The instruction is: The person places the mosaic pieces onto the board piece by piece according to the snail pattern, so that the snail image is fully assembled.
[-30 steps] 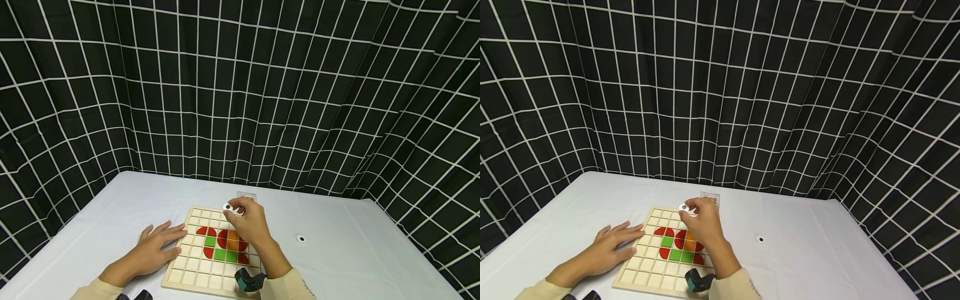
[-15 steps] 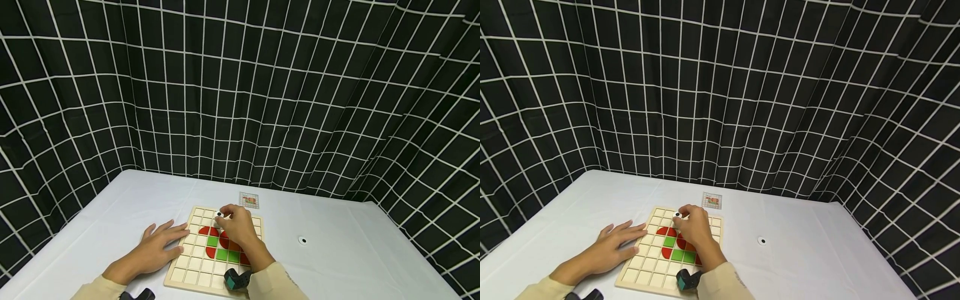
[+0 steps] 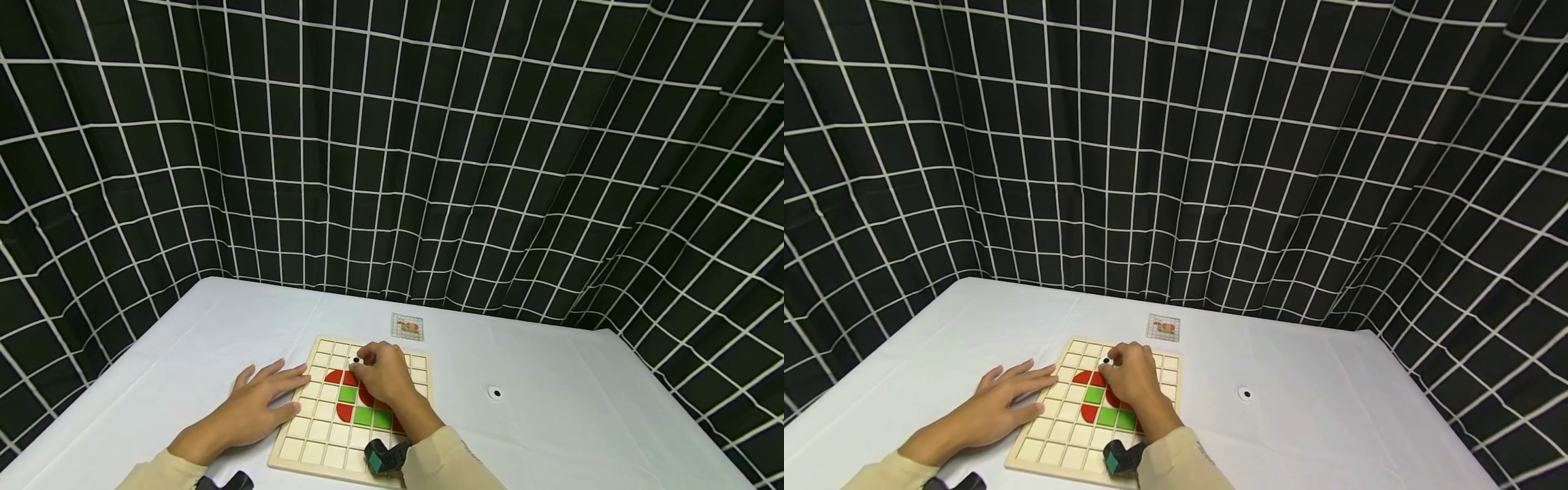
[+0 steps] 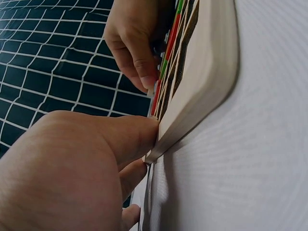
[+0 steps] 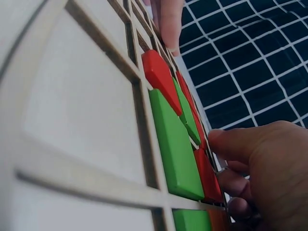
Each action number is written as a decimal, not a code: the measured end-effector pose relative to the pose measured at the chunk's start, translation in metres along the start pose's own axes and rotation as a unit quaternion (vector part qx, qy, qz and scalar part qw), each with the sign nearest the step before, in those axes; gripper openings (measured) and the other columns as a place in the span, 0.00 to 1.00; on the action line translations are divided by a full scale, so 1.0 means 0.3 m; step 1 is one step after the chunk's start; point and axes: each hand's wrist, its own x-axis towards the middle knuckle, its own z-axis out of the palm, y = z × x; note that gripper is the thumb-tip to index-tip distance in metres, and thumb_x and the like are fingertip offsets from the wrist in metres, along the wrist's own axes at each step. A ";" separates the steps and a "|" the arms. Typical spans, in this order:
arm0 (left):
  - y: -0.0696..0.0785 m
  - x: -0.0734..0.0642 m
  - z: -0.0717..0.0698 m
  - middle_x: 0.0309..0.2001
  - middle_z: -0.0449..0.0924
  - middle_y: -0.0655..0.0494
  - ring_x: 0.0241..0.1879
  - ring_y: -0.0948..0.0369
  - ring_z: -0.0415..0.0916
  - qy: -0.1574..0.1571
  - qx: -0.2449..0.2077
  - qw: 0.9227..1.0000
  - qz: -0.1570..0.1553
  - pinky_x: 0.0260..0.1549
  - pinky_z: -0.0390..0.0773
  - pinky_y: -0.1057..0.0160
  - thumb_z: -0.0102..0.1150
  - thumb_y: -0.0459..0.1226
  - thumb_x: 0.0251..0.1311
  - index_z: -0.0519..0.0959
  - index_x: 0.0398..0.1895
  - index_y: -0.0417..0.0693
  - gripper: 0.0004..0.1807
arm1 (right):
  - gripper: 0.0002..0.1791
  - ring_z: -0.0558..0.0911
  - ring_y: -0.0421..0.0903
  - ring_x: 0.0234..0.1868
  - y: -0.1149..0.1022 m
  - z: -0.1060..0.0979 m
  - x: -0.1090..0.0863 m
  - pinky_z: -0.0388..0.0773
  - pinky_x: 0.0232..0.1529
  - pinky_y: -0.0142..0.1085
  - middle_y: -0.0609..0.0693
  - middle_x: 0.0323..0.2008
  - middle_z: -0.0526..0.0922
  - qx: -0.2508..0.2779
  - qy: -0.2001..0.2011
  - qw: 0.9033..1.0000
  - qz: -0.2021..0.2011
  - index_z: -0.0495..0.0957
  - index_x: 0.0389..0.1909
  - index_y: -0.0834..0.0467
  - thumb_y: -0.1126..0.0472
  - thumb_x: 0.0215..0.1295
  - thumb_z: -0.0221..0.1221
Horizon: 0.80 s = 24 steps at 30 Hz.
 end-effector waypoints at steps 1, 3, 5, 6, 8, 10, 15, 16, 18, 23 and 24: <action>-0.001 -0.001 0.000 0.67 0.67 0.57 0.70 0.43 0.50 0.000 0.000 1.000 0.000 0.61 0.32 0.34 0.60 0.43 0.63 0.78 0.60 0.52 0.22 | 0.08 0.71 0.43 0.33 -0.001 0.002 0.001 0.73 0.33 0.37 0.46 0.28 0.75 -0.002 -0.001 1.000 0.001 0.84 0.36 0.60 0.61 0.58 0.68; -0.002 -0.003 -0.001 0.67 0.67 0.57 0.70 0.43 0.50 0.000 -0.001 1.000 0.000 0.61 0.32 0.34 0.60 0.44 0.63 0.78 0.60 0.52 0.22 | 0.08 0.70 0.44 0.34 -0.002 0.007 0.002 0.73 0.33 0.37 0.45 0.28 0.75 -0.007 -0.003 1.000 0.002 0.84 0.36 0.60 0.61 0.58 0.68; -0.002 -0.005 -0.002 0.67 0.67 0.57 0.70 0.43 0.50 0.000 -0.004 1.000 -0.001 0.61 0.32 0.34 0.60 0.44 0.63 0.78 0.60 0.51 0.22 | 0.08 0.70 0.44 0.34 -0.004 0.011 0.002 0.73 0.33 0.37 0.45 0.28 0.75 -0.014 -0.005 1.000 0.005 0.84 0.36 0.59 0.60 0.58 0.68; -0.002 -0.006 -0.002 0.67 0.67 0.57 0.70 0.43 0.50 0.000 -0.005 1.000 -0.001 0.61 0.32 0.34 0.60 0.44 0.63 0.78 0.60 0.51 0.22 | 0.08 0.70 0.44 0.34 -0.004 0.012 0.002 0.73 0.34 0.38 0.44 0.28 0.74 -0.018 -0.006 1.000 0.007 0.84 0.36 0.59 0.60 0.58 0.68; -0.002 -0.007 -0.002 0.67 0.67 0.57 0.70 0.43 0.50 -0.001 -0.008 1.000 -0.001 0.61 0.32 0.34 0.60 0.43 0.63 0.78 0.60 0.51 0.22 | 0.09 0.69 0.44 0.34 -0.005 0.014 0.002 0.72 0.34 0.38 0.44 0.28 0.74 -0.026 -0.008 1.000 0.009 0.84 0.37 0.58 0.59 0.58 0.68; -0.002 -0.007 -0.002 0.67 0.67 0.57 0.70 0.43 0.50 0.000 -0.007 1.000 0.000 0.61 0.32 0.34 0.60 0.43 0.63 0.78 0.60 0.50 0.22 | 0.09 0.69 0.43 0.34 -0.006 0.015 0.003 0.72 0.34 0.38 0.43 0.28 0.74 -0.033 -0.010 0.999 0.011 0.85 0.38 0.58 0.59 0.58 0.68; -0.003 -0.005 0.001 0.66 0.68 0.56 0.70 0.43 0.51 0.001 -0.002 1.000 0.004 0.61 0.33 0.34 0.60 0.43 0.63 0.78 0.60 0.50 0.22 | 0.10 0.70 0.44 0.35 -0.003 0.013 0.003 0.72 0.34 0.38 0.43 0.29 0.74 -0.033 -0.014 0.999 0.012 0.84 0.39 0.58 0.58 0.58 0.68; -0.003 -0.004 0.002 0.66 0.68 0.56 0.70 0.43 0.51 0.002 -0.002 1.000 0.005 0.61 0.33 0.33 0.59 0.43 0.63 0.78 0.60 0.50 0.22 | 0.10 0.70 0.44 0.35 -0.003 0.011 0.002 0.73 0.35 0.38 0.44 0.29 0.75 -0.028 -0.014 0.999 0.010 0.84 0.40 0.59 0.58 0.59 0.67; -0.002 -0.004 0.004 0.66 0.68 0.56 0.70 0.43 0.51 0.002 -0.004 1.000 0.007 0.61 0.33 0.33 0.59 0.43 0.63 0.78 0.60 0.50 0.22 | 0.11 0.71 0.44 0.36 -0.001 0.005 0.001 0.73 0.35 0.39 0.45 0.29 0.75 -0.015 -0.012 1.000 0.003 0.84 0.41 0.60 0.59 0.59 0.67; -0.003 -0.002 0.007 0.67 0.68 0.57 0.70 0.43 0.51 0.005 -0.005 1.000 0.007 0.61 0.33 0.33 0.60 0.43 0.63 0.78 0.60 0.50 0.22 | 0.13 0.72 0.44 0.33 0.001 -0.024 0.001 0.73 0.31 0.37 0.46 0.29 0.74 0.019 -0.003 1.000 -0.011 0.83 0.43 0.64 0.62 0.60 0.66; -0.004 -0.002 0.007 0.67 0.68 0.57 0.70 0.43 0.51 0.006 -0.004 1.000 0.007 0.61 0.33 0.33 0.60 0.43 0.63 0.78 0.60 0.50 0.22 | 0.13 0.72 0.44 0.31 0.001 -0.033 0.002 0.73 0.29 0.37 0.46 0.29 0.74 0.024 -0.002 1.000 -0.009 0.82 0.44 0.64 0.62 0.60 0.65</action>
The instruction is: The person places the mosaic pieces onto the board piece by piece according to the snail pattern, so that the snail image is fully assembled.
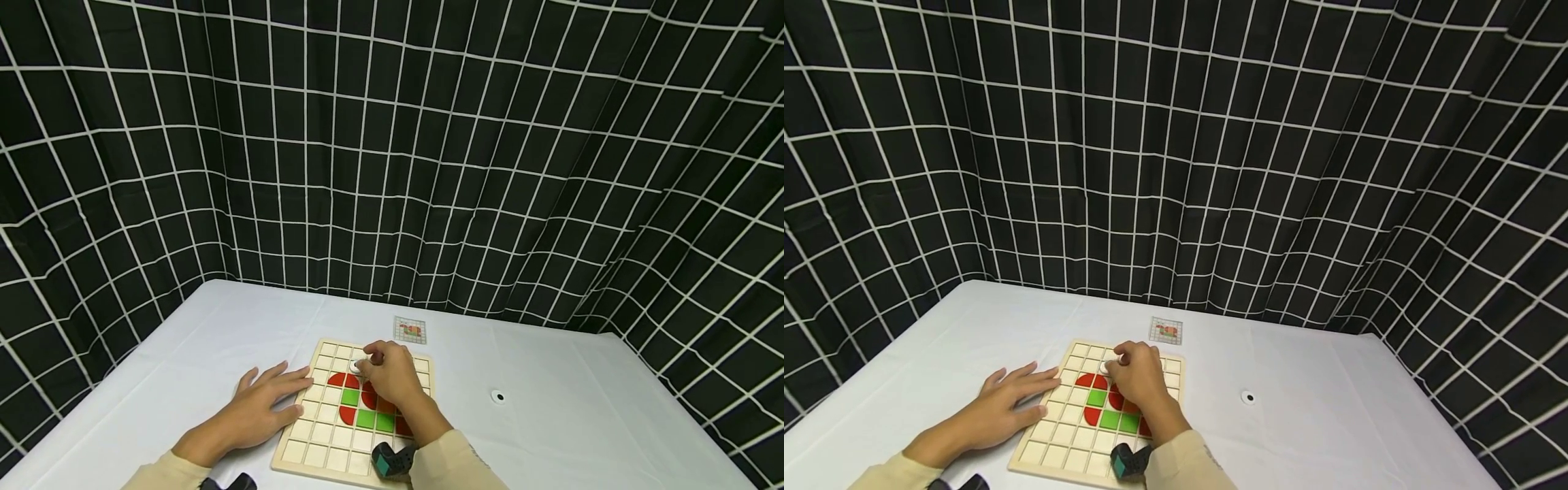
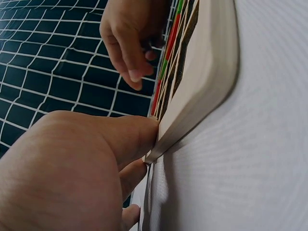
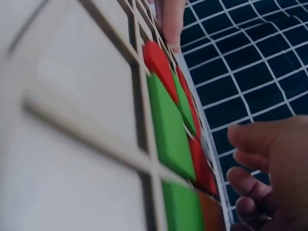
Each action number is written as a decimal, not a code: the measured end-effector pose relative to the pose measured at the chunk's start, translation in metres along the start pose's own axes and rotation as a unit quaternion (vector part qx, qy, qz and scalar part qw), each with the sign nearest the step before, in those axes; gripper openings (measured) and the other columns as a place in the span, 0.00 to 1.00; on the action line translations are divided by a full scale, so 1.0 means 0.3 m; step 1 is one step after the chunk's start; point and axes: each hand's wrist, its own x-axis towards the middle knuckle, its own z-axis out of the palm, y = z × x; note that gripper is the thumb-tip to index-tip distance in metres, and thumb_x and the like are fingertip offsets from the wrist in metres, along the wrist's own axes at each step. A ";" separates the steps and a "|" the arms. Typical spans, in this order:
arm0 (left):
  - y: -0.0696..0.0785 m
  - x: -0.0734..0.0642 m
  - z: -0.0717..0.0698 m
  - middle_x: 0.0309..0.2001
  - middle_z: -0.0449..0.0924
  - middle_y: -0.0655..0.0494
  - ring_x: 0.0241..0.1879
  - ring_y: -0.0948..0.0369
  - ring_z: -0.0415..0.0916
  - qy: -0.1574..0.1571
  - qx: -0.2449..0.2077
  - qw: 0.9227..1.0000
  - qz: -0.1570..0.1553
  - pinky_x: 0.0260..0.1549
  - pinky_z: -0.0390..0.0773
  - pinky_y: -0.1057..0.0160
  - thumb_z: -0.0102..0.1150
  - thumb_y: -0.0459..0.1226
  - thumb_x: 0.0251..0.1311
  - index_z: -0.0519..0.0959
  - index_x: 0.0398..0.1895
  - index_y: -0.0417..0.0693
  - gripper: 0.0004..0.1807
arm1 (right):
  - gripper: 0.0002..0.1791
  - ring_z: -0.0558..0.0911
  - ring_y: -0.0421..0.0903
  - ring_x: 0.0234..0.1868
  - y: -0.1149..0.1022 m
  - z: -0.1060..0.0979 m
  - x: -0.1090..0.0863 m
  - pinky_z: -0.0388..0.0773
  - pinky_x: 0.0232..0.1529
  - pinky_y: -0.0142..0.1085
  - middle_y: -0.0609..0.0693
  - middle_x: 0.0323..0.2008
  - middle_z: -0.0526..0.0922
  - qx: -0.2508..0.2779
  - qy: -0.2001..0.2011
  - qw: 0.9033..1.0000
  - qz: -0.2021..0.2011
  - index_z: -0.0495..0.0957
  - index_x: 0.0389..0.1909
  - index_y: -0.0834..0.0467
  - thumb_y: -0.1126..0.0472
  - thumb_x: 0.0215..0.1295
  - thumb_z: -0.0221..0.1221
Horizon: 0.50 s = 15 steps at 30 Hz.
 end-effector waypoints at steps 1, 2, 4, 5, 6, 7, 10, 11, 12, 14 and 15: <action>0.001 0.001 0.000 0.67 0.68 0.57 0.70 0.43 0.51 0.000 0.001 1.000 0.000 0.61 0.33 0.33 0.60 0.43 0.63 0.78 0.60 0.51 0.22 | 0.13 0.72 0.45 0.29 -0.002 -0.011 0.000 0.72 0.28 0.38 0.47 0.30 0.74 0.005 0.001 1.000 0.004 0.82 0.44 0.64 0.62 0.61 0.65; 0.001 0.001 0.000 0.67 0.68 0.57 0.70 0.43 0.51 0.000 0.001 1.000 0.000 0.61 0.33 0.33 0.60 0.43 0.63 0.78 0.59 0.50 0.22 | 0.13 0.72 0.44 0.30 -0.005 -0.023 -0.001 0.72 0.28 0.37 0.46 0.30 0.74 0.007 0.003 1.000 0.009 0.82 0.44 0.64 0.62 0.61 0.65; 0.003 0.002 -0.001 0.67 0.68 0.56 0.70 0.43 0.51 0.000 0.002 1.000 0.001 0.60 0.33 0.33 0.60 0.43 0.62 0.78 0.59 0.50 0.22 | 0.13 0.73 0.46 0.31 -0.011 -0.048 -0.004 0.73 0.29 0.38 0.46 0.32 0.75 0.007 0.011 1.000 0.013 0.82 0.44 0.63 0.61 0.61 0.65; 0.004 0.003 -0.002 0.66 0.68 0.56 0.70 0.43 0.51 0.000 0.004 1.000 0.002 0.60 0.33 0.33 0.60 0.43 0.62 0.78 0.59 0.50 0.22 | 0.13 0.74 0.47 0.32 -0.014 -0.062 -0.007 0.73 0.30 0.40 0.47 0.32 0.75 0.007 0.014 1.000 0.014 0.83 0.45 0.63 0.61 0.61 0.65; 0.004 0.003 -0.002 0.66 0.68 0.56 0.70 0.43 0.51 0.001 0.004 1.000 0.003 0.60 0.33 0.33 0.60 0.42 0.62 0.78 0.59 0.49 0.22 | 0.13 0.74 0.48 0.33 -0.017 -0.076 -0.010 0.73 0.32 0.41 0.47 0.32 0.76 0.005 0.018 1.000 0.010 0.83 0.44 0.62 0.61 0.61 0.65; 0.005 0.002 -0.003 0.66 0.68 0.55 0.70 0.42 0.51 0.001 0.005 1.000 0.003 0.60 0.34 0.33 0.60 0.42 0.62 0.78 0.59 0.49 0.22 | 0.13 0.74 0.49 0.36 -0.020 -0.089 -0.014 0.73 0.35 0.42 0.47 0.32 0.76 0.001 0.023 1.000 0.005 0.83 0.44 0.62 0.60 0.61 0.65; 0.004 0.002 -0.003 0.66 0.68 0.55 0.70 0.42 0.52 0.001 0.008 1.000 0.005 0.60 0.34 0.33 0.60 0.42 0.62 0.78 0.59 0.49 0.22 | 0.11 0.75 0.50 0.39 -0.020 -0.128 -0.030 0.74 0.41 0.45 0.47 0.32 0.77 -0.010 0.039 0.999 -0.014 0.83 0.43 0.61 0.61 0.61 0.65; 0.004 0.002 -0.003 0.66 0.68 0.55 0.70 0.42 0.52 0.001 0.008 1.000 0.005 0.60 0.34 0.33 0.60 0.42 0.62 0.78 0.59 0.49 0.22 | 0.11 0.76 0.51 0.40 -0.019 -0.141 -0.037 0.74 0.42 0.46 0.47 0.32 0.77 -0.012 0.044 0.999 -0.023 0.83 0.43 0.61 0.61 0.61 0.65; 0.003 0.001 -0.002 0.66 0.68 0.55 0.70 0.42 0.51 0.000 0.006 1.000 0.004 0.60 0.33 0.33 0.60 0.42 0.62 0.78 0.59 0.49 0.22 | 0.11 0.76 0.52 0.41 -0.018 -0.154 -0.045 0.75 0.43 0.47 0.47 0.32 0.78 -0.014 0.049 0.998 -0.030 0.83 0.43 0.60 0.62 0.60 0.66; 0.002 0.001 -0.001 0.66 0.68 0.55 0.70 0.42 0.51 -0.001 0.004 1.000 0.004 0.60 0.33 0.33 0.60 0.42 0.63 0.78 0.59 0.49 0.22 | 0.11 0.76 0.52 0.42 -0.014 -0.179 -0.061 0.75 0.44 0.48 0.48 0.32 0.79 -0.018 0.057 0.997 -0.042 0.84 0.43 0.60 0.62 0.60 0.66; 0.002 0.001 0.000 0.66 0.68 0.55 0.70 0.42 0.51 -0.001 0.003 1.000 0.004 0.60 0.33 0.33 0.60 0.42 0.63 0.78 0.59 0.49 0.22 | 0.10 0.76 0.52 0.42 -0.012 -0.191 -0.069 0.74 0.44 0.48 0.48 0.33 0.79 -0.019 0.060 0.997 -0.046 0.84 0.42 0.60 0.63 0.59 0.66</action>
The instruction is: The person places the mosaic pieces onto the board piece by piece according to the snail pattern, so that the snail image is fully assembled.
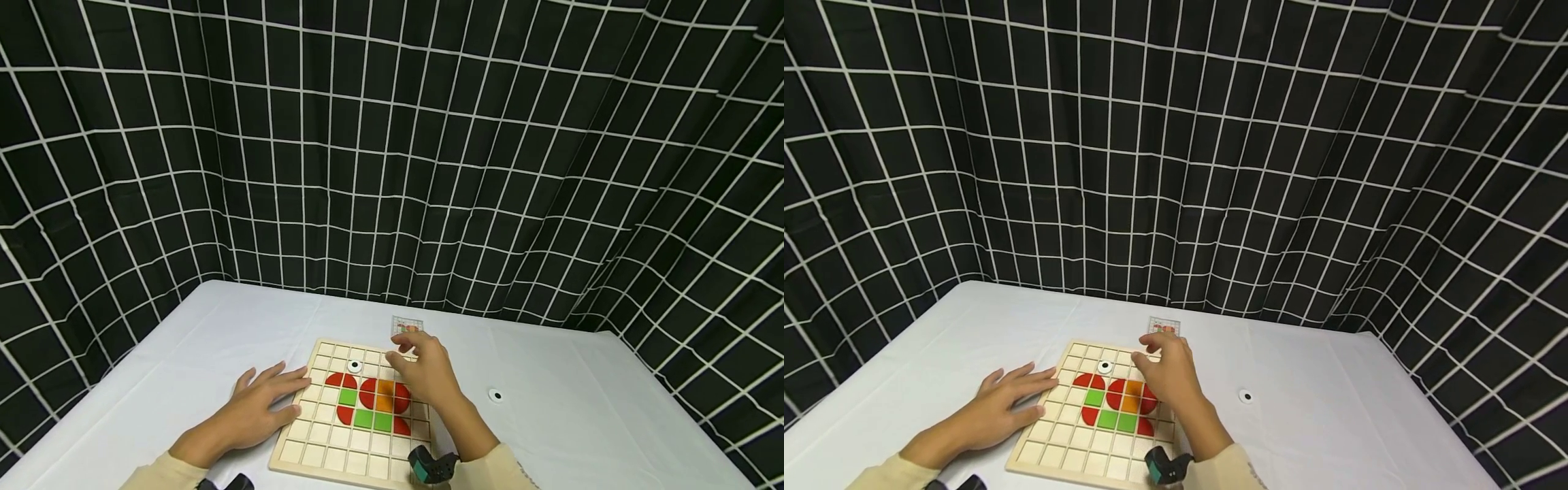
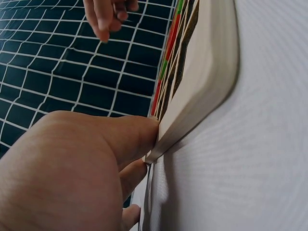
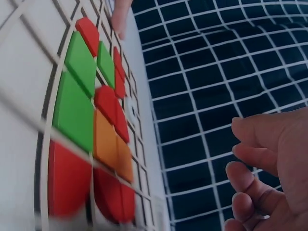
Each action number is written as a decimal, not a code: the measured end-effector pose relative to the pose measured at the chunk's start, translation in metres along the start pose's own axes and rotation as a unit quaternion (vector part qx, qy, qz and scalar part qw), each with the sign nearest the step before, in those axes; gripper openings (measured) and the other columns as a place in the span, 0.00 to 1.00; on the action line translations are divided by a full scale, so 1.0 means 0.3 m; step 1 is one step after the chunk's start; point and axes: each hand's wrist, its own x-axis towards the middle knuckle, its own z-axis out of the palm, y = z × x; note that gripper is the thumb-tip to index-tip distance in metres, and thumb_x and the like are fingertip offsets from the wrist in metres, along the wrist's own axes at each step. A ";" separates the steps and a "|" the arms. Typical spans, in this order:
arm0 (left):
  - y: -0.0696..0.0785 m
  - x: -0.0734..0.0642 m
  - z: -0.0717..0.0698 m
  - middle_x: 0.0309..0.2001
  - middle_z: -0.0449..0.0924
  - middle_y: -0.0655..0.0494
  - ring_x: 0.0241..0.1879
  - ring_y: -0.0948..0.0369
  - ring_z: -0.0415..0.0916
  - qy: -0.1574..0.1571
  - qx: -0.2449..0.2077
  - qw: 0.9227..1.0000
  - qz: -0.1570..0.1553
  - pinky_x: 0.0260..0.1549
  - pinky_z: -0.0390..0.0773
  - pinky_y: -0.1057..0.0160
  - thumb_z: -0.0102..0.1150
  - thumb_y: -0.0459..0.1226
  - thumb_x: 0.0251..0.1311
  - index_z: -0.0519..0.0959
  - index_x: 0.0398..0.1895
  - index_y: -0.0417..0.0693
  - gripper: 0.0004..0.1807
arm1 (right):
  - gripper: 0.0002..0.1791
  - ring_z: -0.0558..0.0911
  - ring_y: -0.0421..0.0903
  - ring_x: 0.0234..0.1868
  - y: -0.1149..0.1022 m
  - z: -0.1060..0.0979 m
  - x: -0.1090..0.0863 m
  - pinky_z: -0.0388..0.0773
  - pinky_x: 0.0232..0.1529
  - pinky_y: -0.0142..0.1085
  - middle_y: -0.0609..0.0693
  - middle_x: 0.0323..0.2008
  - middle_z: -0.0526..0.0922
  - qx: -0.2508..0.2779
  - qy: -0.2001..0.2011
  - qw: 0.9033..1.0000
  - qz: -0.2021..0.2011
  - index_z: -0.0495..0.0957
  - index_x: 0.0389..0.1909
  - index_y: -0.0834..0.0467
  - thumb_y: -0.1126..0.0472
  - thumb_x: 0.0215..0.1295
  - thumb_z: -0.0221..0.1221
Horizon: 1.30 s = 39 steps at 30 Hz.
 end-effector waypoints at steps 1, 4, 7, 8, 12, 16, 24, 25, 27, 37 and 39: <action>0.000 0.000 0.001 0.66 0.68 0.55 0.70 0.42 0.51 0.000 -0.001 1.000 0.001 0.60 0.33 0.33 0.60 0.42 0.62 0.78 0.59 0.49 0.22 | 0.11 0.76 0.52 0.41 0.001 -0.014 -0.008 0.74 0.44 0.48 0.48 0.33 0.79 -0.002 0.003 1.000 -0.003 0.84 0.42 0.59 0.63 0.59 0.66; 0.000 -0.001 0.004 0.66 0.68 0.55 0.69 0.42 0.52 0.001 0.000 1.000 0.003 0.60 0.34 0.33 0.60 0.42 0.63 0.78 0.59 0.49 0.21 | 0.11 0.75 0.52 0.40 0.005 -0.054 -0.033 0.73 0.40 0.45 0.47 0.33 0.79 -0.005 0.010 1.000 -0.005 0.84 0.42 0.58 0.63 0.58 0.67; 0.001 0.000 0.008 0.66 0.68 0.55 0.69 0.42 0.52 0.001 0.000 1.000 0.004 0.60 0.34 0.33 0.59 0.42 0.63 0.78 0.59 0.49 0.21 | 0.11 0.74 0.51 0.40 0.010 -0.092 -0.059 0.71 0.38 0.43 0.45 0.32 0.78 -0.015 0.022 1.000 -0.002 0.84 0.42 0.57 0.63 0.57 0.68; 0.002 0.001 0.009 0.66 0.68 0.55 0.69 0.42 0.52 0.000 0.000 1.000 0.003 0.60 0.34 0.32 0.59 0.42 0.63 0.78 0.59 0.50 0.21 | 0.11 0.75 0.50 0.40 0.012 -0.104 -0.067 0.71 0.37 0.43 0.45 0.32 0.78 -0.018 0.027 0.999 -0.002 0.84 0.41 0.57 0.63 0.57 0.68; 0.006 0.004 0.014 0.66 0.68 0.55 0.69 0.42 0.51 -0.002 -0.001 1.000 0.001 0.60 0.33 0.32 0.59 0.42 0.63 0.78 0.59 0.51 0.21 | 0.12 0.75 0.50 0.41 0.031 -0.162 -0.100 0.71 0.38 0.43 0.45 0.33 0.79 -0.036 0.046 0.998 -0.001 0.85 0.42 0.56 0.64 0.56 0.69; 0.010 0.005 0.016 0.66 0.68 0.56 0.70 0.42 0.51 -0.004 0.001 1.000 0.000 0.60 0.33 0.33 0.59 0.43 0.63 0.78 0.59 0.51 0.21 | 0.12 0.74 0.47 0.39 0.058 -0.228 -0.131 0.70 0.36 0.42 0.46 0.32 0.80 -0.049 0.073 0.996 -0.005 0.85 0.41 0.56 0.66 0.54 0.70; 0.006 0.001 0.017 0.66 0.68 0.56 0.70 0.42 0.52 -0.005 0.002 1.000 -0.001 0.61 0.33 0.33 0.59 0.44 0.63 0.78 0.60 0.52 0.21 | 0.12 0.72 0.43 0.35 0.139 -0.339 -0.183 0.69 0.32 0.36 0.44 0.33 0.80 -0.074 0.120 0.990 0.003 0.84 0.41 0.58 0.74 0.59 0.60; 0.003 0.000 0.018 0.66 0.68 0.56 0.70 0.42 0.52 -0.005 0.003 1.000 -0.003 0.61 0.33 0.33 0.59 0.44 0.63 0.78 0.60 0.52 0.21 | 0.14 0.72 0.43 0.35 0.150 -0.346 -0.190 0.68 0.31 0.35 0.44 0.33 0.80 -0.075 0.122 0.990 0.009 0.84 0.41 0.59 0.75 0.60 0.57; 0.000 -0.004 0.019 0.66 0.68 0.56 0.70 0.43 0.52 -0.003 0.005 1.000 -0.005 0.61 0.33 0.34 0.59 0.44 0.63 0.78 0.60 0.53 0.21 | 0.15 0.71 0.42 0.34 0.175 -0.356 -0.203 0.68 0.30 0.34 0.44 0.33 0.81 -0.077 0.125 0.989 0.026 0.84 0.42 0.59 0.76 0.61 0.54; -0.001 -0.007 0.003 0.66 0.68 0.56 0.69 0.42 0.52 0.003 0.007 1.000 0.007 0.60 0.35 0.32 0.58 0.45 0.64 0.78 0.60 0.53 0.21 | 0.11 0.71 0.45 0.35 0.302 -0.351 -0.250 0.67 0.34 0.37 0.48 0.33 0.81 -0.102 0.125 0.982 0.094 0.84 0.42 0.61 0.71 0.62 0.58; -0.002 -0.005 -0.002 0.66 0.69 0.56 0.69 0.42 0.52 0.005 0.009 1.000 0.008 0.60 0.35 0.32 0.59 0.45 0.64 0.78 0.60 0.53 0.21 | 0.09 0.73 0.48 0.36 0.321 -0.344 -0.251 0.67 0.36 0.41 0.49 0.32 0.80 -0.110 0.112 0.982 0.104 0.84 0.41 0.62 0.68 0.61 0.61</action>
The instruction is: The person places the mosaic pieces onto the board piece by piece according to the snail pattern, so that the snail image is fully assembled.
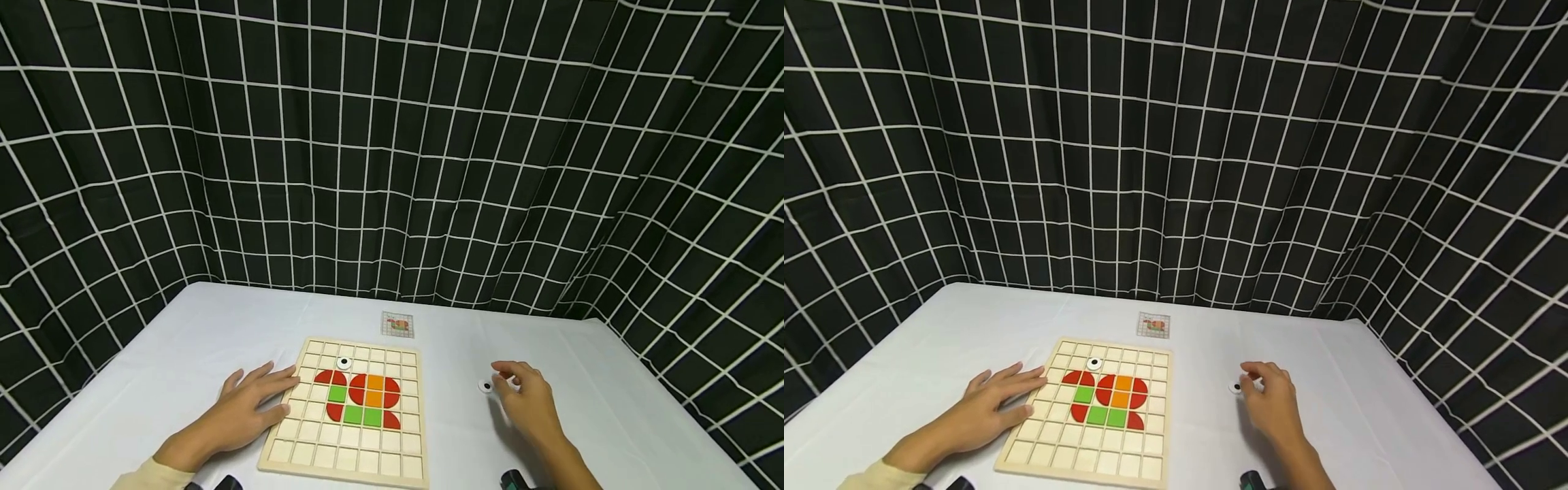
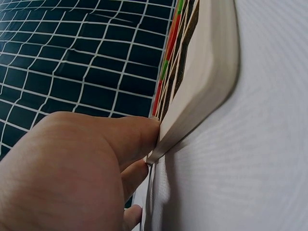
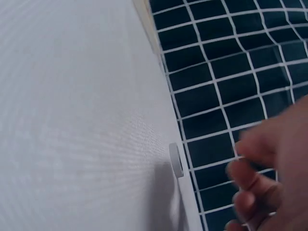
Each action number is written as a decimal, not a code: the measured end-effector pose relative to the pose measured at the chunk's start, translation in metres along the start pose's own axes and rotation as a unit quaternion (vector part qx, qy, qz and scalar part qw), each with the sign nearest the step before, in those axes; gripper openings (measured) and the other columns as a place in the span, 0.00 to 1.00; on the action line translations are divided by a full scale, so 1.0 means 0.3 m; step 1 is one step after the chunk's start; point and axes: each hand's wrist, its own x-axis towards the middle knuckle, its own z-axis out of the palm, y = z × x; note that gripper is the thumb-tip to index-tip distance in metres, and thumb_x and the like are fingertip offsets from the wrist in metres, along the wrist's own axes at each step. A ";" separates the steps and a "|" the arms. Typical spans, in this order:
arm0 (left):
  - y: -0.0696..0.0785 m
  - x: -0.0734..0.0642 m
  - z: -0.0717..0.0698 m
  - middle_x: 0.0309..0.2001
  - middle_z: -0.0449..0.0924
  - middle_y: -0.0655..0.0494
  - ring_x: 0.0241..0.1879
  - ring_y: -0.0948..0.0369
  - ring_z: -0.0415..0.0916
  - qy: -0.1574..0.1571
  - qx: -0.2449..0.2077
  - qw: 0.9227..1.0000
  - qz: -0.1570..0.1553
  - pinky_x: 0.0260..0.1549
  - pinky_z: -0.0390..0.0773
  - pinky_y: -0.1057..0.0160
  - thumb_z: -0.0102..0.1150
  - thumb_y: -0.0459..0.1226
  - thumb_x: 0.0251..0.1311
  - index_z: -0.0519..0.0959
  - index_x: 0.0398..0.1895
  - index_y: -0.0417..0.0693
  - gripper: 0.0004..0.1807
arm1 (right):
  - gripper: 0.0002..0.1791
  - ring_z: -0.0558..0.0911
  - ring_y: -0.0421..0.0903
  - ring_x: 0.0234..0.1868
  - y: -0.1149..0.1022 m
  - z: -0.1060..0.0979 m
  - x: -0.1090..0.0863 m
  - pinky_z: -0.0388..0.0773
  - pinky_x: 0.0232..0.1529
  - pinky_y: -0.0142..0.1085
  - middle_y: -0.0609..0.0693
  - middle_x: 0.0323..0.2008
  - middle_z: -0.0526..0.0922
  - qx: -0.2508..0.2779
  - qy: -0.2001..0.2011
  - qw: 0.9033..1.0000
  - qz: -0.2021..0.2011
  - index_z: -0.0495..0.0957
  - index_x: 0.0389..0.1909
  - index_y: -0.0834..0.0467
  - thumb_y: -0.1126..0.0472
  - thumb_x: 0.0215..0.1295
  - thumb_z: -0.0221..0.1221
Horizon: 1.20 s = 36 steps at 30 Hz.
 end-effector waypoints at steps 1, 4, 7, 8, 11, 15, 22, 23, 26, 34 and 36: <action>0.000 0.000 -0.001 0.66 0.68 0.56 0.69 0.42 0.52 0.000 0.001 1.000 0.000 0.60 0.35 0.32 0.59 0.45 0.64 0.78 0.60 0.54 0.21 | 0.09 0.73 0.49 0.36 0.009 0.006 -0.001 0.68 0.37 0.43 0.49 0.32 0.80 -0.009 -0.009 1.000 0.004 0.84 0.41 0.62 0.66 0.60 0.63; -0.001 0.002 -0.003 0.66 0.68 0.55 0.69 0.41 0.52 -0.002 0.001 1.000 0.001 0.60 0.35 0.32 0.59 0.45 0.64 0.78 0.60 0.53 0.21 | 0.11 0.75 0.53 0.37 0.035 0.023 -0.005 0.70 0.41 0.48 0.51 0.31 0.80 -0.039 -0.041 0.998 0.018 0.84 0.38 0.64 0.61 0.58 0.67; 0.000 0.003 -0.002 0.66 0.68 0.55 0.69 0.41 0.52 -0.002 -0.002 1.000 0.001 0.60 0.34 0.32 0.59 0.45 0.64 0.78 0.60 0.53 0.21 | 0.15 0.76 0.54 0.39 0.059 0.036 -0.011 0.72 0.43 0.50 0.52 0.32 0.79 -0.068 -0.074 0.994 0.035 0.83 0.38 0.64 0.56 0.56 0.69; -0.001 0.003 -0.002 0.66 0.68 0.54 0.69 0.41 0.52 -0.002 -0.003 1.000 0.001 0.60 0.34 0.32 0.59 0.44 0.64 0.78 0.60 0.52 0.21 | 0.16 0.76 0.54 0.40 0.065 0.040 -0.011 0.72 0.43 0.50 0.52 0.33 0.79 -0.073 -0.080 0.993 0.039 0.83 0.37 0.64 0.56 0.55 0.70; -0.002 0.004 -0.001 0.66 0.68 0.54 0.69 0.41 0.52 -0.001 -0.005 1.000 -0.001 0.60 0.34 0.33 0.59 0.44 0.64 0.78 0.60 0.52 0.21 | 0.15 0.76 0.55 0.41 0.075 0.049 -0.011 0.72 0.43 0.52 0.53 0.33 0.79 -0.080 -0.084 0.992 0.042 0.83 0.37 0.64 0.56 0.55 0.69; -0.004 0.004 0.000 0.66 0.68 0.54 0.69 0.40 0.52 0.000 -0.007 1.000 0.000 0.60 0.35 0.33 0.59 0.44 0.63 0.78 0.59 0.52 0.21 | 0.09 0.75 0.54 0.39 0.077 0.056 -0.014 0.72 0.41 0.51 0.53 0.32 0.79 -0.076 -0.074 0.994 0.040 0.84 0.38 0.63 0.64 0.56 0.66; -0.007 0.004 0.006 0.66 0.69 0.54 0.69 0.40 0.52 0.004 -0.011 1.000 0.004 0.60 0.35 0.32 0.59 0.43 0.63 0.78 0.59 0.51 0.21 | 0.12 0.74 0.51 0.35 0.074 0.064 -0.011 0.71 0.36 0.48 0.51 0.30 0.77 -0.084 -0.066 0.994 0.032 0.84 0.39 0.61 0.60 0.57 0.67; -0.007 0.004 0.007 0.66 0.69 0.54 0.69 0.40 0.52 0.004 -0.010 1.000 0.005 0.60 0.35 0.32 0.59 0.43 0.63 0.78 0.59 0.51 0.21 | 0.13 0.74 0.51 0.35 0.073 0.066 -0.009 0.71 0.35 0.49 0.51 0.30 0.76 -0.090 -0.066 0.993 0.032 0.84 0.39 0.60 0.57 0.56 0.68; -0.005 0.006 0.007 0.66 0.69 0.54 0.69 0.40 0.53 0.006 -0.009 1.000 0.006 0.59 0.35 0.32 0.59 0.43 0.63 0.78 0.59 0.51 0.21 | 0.14 0.73 0.50 0.33 0.071 0.068 -0.007 0.70 0.34 0.49 0.50 0.29 0.75 -0.100 -0.065 0.992 0.029 0.83 0.36 0.59 0.53 0.55 0.69; -0.006 0.001 0.005 0.66 0.68 0.55 0.69 0.40 0.52 0.003 -0.014 1.000 0.000 0.60 0.35 0.33 0.59 0.44 0.63 0.78 0.60 0.53 0.21 | 0.15 0.74 0.52 0.38 0.057 0.069 -0.013 0.69 0.38 0.52 0.51 0.33 0.78 -0.088 -0.085 0.992 0.033 0.83 0.45 0.58 0.60 0.56 0.66; -0.006 0.002 0.005 0.66 0.69 0.55 0.69 0.40 0.52 0.003 -0.013 1.000 0.000 0.60 0.35 0.33 0.59 0.44 0.63 0.78 0.60 0.53 0.21 | 0.17 0.74 0.51 0.38 0.058 0.070 -0.011 0.68 0.38 0.51 0.51 0.33 0.77 -0.088 -0.085 0.992 0.037 0.82 0.45 0.59 0.57 0.56 0.67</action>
